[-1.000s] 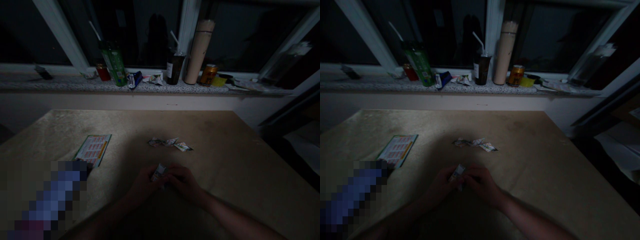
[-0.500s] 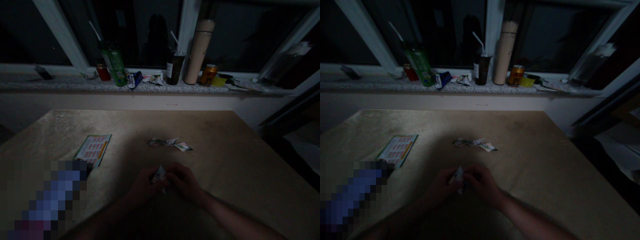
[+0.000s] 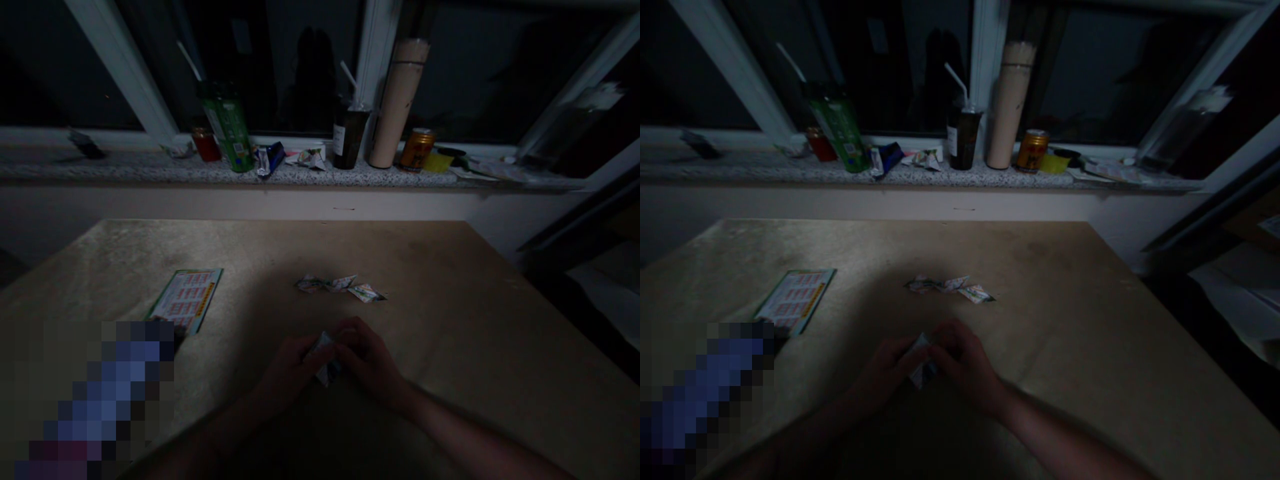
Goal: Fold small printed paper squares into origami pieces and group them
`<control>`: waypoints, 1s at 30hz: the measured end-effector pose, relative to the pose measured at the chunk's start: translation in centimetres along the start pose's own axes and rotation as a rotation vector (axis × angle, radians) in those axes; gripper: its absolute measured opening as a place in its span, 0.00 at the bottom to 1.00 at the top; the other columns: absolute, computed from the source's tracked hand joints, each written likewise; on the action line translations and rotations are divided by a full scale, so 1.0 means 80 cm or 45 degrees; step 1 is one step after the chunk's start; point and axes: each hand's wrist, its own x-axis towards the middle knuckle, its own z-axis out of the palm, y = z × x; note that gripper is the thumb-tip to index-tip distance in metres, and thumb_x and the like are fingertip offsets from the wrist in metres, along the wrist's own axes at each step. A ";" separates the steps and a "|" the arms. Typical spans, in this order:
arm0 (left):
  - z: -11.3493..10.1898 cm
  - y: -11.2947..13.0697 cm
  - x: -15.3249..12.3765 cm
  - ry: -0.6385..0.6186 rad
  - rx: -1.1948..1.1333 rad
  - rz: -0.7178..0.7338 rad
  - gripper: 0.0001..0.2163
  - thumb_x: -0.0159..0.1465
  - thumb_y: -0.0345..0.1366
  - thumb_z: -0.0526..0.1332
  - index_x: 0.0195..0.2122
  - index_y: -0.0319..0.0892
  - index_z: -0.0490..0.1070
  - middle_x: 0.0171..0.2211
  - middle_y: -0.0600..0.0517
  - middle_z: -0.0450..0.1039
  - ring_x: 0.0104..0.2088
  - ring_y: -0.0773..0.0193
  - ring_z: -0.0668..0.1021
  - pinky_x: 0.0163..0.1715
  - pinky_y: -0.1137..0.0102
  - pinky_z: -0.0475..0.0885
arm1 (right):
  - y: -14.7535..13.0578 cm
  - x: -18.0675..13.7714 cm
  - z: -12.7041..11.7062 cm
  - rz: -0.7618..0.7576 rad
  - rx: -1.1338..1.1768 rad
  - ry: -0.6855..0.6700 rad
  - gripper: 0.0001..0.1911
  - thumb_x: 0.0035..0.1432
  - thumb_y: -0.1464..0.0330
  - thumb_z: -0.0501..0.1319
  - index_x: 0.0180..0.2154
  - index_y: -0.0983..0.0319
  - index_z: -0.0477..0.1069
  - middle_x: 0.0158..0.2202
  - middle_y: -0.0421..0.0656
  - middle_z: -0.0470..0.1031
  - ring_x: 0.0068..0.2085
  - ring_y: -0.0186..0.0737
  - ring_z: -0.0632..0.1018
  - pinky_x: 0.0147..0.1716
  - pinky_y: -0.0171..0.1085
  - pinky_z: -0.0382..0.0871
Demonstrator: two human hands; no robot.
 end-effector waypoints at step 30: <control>0.001 0.002 -0.004 0.071 -0.039 0.002 0.18 0.64 0.47 0.52 0.27 0.38 0.71 0.22 0.54 0.69 0.23 0.66 0.70 0.24 0.76 0.62 | -0.003 0.002 -0.003 -0.058 -0.402 -0.027 0.17 0.64 0.60 0.48 0.26 0.62 0.64 0.23 0.37 0.64 0.25 0.32 0.64 0.25 0.31 0.58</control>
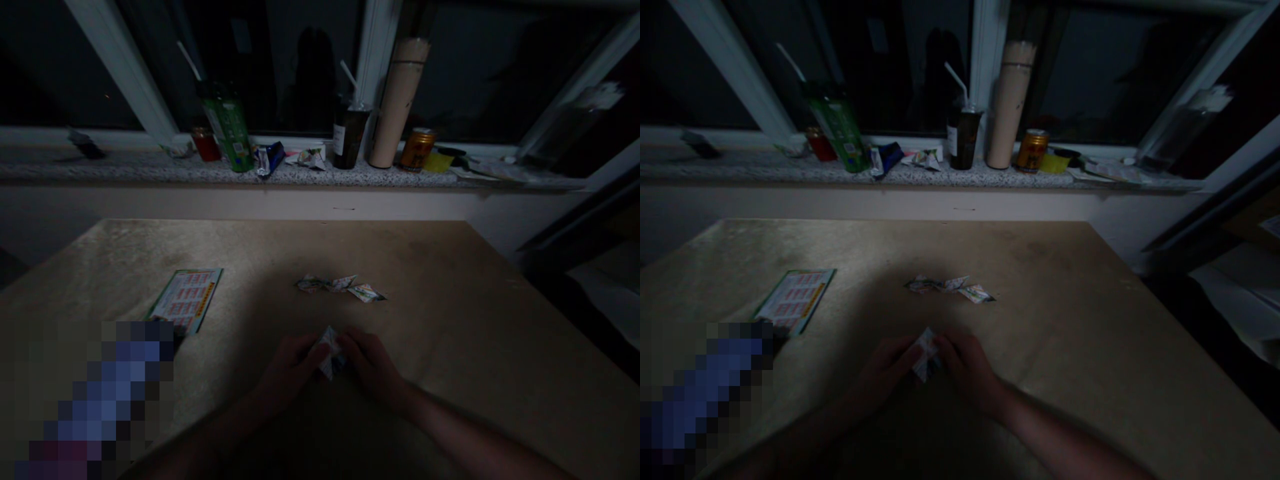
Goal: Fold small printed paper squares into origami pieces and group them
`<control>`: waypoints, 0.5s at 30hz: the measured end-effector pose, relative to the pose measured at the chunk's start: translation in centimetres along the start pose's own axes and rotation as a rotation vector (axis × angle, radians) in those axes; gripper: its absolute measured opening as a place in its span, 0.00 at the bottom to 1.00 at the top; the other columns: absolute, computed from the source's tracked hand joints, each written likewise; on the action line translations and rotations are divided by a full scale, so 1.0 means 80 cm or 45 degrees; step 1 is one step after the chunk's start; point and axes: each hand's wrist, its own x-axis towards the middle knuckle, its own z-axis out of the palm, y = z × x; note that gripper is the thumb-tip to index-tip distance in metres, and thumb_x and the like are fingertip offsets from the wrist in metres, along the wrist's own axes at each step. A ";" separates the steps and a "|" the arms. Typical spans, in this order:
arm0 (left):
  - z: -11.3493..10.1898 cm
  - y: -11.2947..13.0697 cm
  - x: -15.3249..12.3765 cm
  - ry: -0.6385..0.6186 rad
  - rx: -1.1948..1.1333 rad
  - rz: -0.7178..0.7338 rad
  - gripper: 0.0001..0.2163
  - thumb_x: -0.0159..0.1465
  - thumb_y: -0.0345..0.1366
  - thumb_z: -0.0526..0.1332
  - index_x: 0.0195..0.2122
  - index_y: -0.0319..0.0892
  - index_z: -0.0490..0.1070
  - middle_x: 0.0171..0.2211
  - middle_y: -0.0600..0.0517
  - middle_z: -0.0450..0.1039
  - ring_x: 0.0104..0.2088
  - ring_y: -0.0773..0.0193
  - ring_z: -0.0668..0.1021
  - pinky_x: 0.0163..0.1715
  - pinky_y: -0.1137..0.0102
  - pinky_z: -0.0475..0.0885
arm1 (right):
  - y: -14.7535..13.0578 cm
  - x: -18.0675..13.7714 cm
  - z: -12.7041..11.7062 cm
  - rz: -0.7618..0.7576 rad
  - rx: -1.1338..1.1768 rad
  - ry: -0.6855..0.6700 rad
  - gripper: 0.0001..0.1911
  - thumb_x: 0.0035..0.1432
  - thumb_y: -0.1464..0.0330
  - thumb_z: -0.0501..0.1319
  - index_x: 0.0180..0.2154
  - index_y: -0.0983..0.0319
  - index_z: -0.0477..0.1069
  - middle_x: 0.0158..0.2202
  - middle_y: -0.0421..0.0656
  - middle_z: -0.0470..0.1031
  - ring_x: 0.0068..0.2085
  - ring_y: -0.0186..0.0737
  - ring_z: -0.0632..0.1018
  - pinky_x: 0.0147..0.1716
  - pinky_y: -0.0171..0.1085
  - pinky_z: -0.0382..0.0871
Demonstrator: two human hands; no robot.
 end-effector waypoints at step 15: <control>0.000 -0.001 0.002 0.001 -0.043 -0.009 0.19 0.64 0.47 0.51 0.24 0.38 0.68 0.19 0.56 0.66 0.21 0.67 0.69 0.23 0.76 0.62 | 0.004 -0.001 0.002 0.007 0.028 -0.002 0.19 0.64 0.57 0.48 0.26 0.62 0.63 0.23 0.36 0.63 0.25 0.32 0.63 0.25 0.31 0.57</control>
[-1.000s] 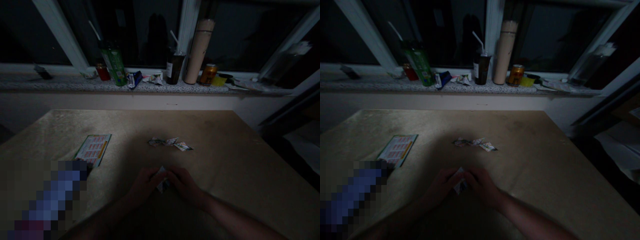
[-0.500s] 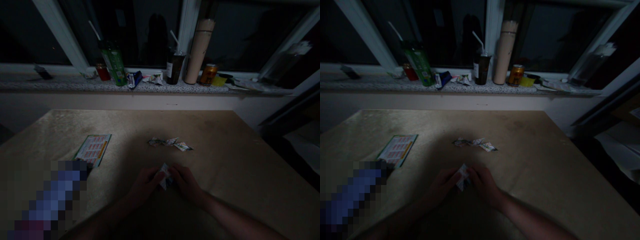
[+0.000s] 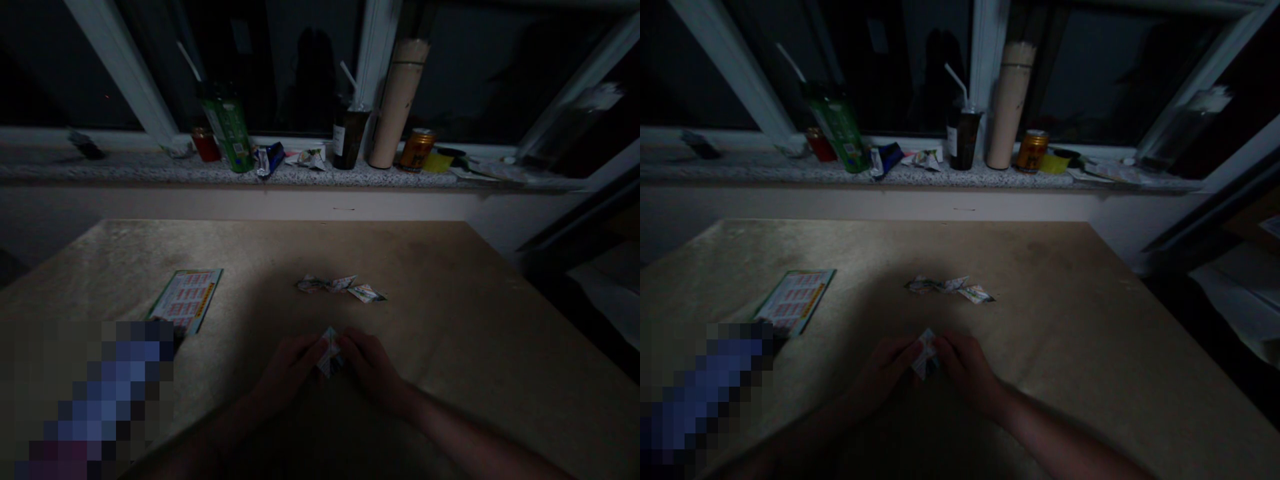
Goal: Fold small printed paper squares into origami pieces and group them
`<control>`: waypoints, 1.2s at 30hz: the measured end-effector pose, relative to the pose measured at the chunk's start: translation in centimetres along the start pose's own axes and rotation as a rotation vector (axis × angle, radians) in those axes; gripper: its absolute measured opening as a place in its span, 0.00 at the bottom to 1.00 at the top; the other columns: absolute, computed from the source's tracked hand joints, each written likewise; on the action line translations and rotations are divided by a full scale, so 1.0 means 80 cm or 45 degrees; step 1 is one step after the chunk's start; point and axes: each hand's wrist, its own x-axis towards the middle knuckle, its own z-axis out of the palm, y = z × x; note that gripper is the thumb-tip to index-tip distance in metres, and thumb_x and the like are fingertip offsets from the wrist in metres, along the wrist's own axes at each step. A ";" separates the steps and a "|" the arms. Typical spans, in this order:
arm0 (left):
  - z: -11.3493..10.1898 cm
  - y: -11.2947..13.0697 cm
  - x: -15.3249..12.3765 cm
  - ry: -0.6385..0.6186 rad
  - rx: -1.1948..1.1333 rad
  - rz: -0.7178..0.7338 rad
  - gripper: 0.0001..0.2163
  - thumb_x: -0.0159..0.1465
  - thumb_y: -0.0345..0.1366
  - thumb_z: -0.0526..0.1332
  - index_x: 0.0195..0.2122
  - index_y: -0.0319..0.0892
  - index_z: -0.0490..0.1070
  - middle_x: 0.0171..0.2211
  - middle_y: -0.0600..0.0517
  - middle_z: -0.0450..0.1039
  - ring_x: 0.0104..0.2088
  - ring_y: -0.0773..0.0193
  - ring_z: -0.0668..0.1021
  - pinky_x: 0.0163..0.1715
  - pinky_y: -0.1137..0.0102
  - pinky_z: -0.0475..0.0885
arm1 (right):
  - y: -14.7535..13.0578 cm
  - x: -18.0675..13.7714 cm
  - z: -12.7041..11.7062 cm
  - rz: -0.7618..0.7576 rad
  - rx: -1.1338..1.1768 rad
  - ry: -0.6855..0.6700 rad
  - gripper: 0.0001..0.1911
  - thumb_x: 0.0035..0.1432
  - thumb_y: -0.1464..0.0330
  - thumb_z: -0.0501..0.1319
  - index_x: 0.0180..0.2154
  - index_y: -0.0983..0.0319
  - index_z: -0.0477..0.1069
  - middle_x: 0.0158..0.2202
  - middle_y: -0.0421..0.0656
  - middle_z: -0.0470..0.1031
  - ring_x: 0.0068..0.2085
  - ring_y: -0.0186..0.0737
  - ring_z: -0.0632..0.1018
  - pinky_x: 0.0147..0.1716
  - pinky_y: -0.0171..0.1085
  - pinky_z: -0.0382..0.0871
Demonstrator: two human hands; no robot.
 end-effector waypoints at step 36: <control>-0.002 0.001 0.000 -0.099 0.012 0.023 0.23 0.63 0.52 0.49 0.28 0.37 0.71 0.18 0.55 0.66 0.19 0.68 0.68 0.21 0.77 0.61 | -0.009 0.005 -0.005 0.036 0.170 -0.296 0.24 0.61 0.53 0.50 0.26 0.64 0.72 0.21 0.38 0.66 0.23 0.31 0.65 0.24 0.30 0.59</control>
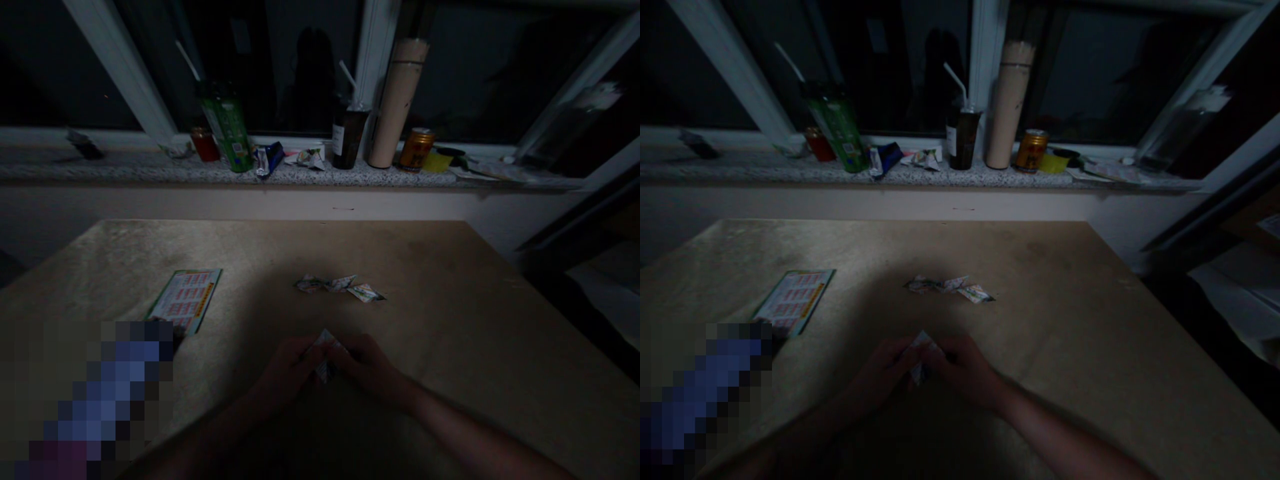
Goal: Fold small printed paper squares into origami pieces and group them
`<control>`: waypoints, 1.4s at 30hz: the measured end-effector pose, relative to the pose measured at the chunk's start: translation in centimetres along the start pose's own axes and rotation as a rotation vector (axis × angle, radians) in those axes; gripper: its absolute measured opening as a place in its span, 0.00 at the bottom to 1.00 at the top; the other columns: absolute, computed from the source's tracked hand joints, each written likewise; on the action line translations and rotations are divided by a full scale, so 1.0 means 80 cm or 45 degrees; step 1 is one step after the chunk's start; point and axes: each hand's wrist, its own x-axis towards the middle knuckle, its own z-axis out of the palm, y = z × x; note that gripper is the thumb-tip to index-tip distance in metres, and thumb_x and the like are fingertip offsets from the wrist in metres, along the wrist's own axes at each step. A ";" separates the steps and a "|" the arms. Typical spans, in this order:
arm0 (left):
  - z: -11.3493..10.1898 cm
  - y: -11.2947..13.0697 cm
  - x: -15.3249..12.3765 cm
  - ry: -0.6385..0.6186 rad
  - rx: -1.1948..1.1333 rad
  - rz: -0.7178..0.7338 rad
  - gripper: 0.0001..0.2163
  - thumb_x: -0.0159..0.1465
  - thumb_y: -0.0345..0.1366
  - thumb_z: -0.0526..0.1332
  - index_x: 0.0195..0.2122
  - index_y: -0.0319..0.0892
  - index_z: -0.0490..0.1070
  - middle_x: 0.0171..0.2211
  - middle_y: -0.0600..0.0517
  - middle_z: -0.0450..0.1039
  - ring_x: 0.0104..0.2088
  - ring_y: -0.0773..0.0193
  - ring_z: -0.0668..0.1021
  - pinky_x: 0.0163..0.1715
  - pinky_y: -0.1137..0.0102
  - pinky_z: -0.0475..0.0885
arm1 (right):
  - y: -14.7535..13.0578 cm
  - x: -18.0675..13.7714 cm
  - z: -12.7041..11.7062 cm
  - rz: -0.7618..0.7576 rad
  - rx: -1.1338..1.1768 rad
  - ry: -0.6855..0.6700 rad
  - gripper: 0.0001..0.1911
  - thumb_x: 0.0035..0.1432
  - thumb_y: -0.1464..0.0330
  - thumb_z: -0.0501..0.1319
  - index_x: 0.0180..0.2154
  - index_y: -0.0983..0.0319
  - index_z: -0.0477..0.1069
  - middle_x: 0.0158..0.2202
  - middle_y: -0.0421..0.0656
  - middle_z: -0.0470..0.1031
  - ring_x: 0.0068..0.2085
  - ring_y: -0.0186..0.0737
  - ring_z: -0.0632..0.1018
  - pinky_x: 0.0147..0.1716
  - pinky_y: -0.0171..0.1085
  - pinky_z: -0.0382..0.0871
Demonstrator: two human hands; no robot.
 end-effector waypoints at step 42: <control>0.002 -0.003 0.002 0.100 0.036 -0.129 0.18 0.62 0.47 0.50 0.20 0.41 0.61 0.17 0.59 0.56 0.19 0.70 0.60 0.19 0.76 0.54 | 0.006 0.002 -0.002 0.099 0.040 0.169 0.20 0.56 0.54 0.55 0.23 0.63 0.63 0.19 0.36 0.58 0.22 0.30 0.58 0.19 0.30 0.53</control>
